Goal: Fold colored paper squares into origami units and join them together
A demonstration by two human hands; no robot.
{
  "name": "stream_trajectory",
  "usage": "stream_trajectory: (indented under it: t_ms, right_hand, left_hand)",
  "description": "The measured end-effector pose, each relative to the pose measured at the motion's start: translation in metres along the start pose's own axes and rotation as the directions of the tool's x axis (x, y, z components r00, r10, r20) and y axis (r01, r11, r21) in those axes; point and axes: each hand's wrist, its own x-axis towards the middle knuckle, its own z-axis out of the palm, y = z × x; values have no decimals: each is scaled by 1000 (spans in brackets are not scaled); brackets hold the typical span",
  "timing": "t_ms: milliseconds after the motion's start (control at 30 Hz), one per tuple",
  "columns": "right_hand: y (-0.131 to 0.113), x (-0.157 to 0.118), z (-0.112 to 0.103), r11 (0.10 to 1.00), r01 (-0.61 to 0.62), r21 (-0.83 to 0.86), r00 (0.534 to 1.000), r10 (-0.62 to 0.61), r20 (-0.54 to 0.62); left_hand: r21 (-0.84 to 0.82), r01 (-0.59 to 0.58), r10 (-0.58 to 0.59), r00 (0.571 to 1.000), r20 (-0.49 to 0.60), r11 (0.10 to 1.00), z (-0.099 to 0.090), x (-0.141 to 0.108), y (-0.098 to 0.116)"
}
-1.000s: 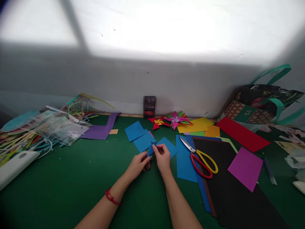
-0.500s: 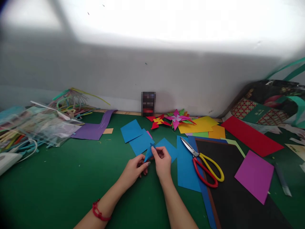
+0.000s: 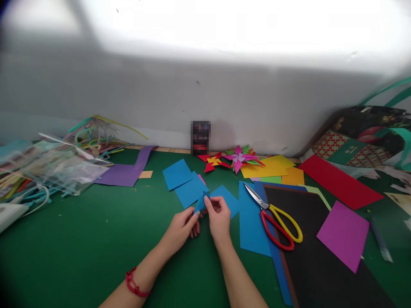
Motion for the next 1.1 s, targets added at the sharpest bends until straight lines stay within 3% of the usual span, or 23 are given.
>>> stream_trajectory:
  t_ms: [300, 667, 933, 1100]
  right_hand:
    - [-5, -1, 0, 996, 50, -78, 998, -53, -40]
    - [-6, -3, 5, 995, 88, -50, 993, -92, -79]
    - [-6, -1, 1, 994, 81, -72, 990, -89, -114]
    - [-4, 1, 0, 997, 69, -40, 990, -74, -121]
  left_hand:
    - [-44, 21, -21, 1000, 2, 999, 1, 3, -7]
    - [-169, 70, -79, 996, -51, 983, 7, 5, -8]
    - [-38, 12, -13, 999, -38, 999, 5, 0, -2]
    - [-46, -14, 12, 999, -42, 999, 6, 1, -2]
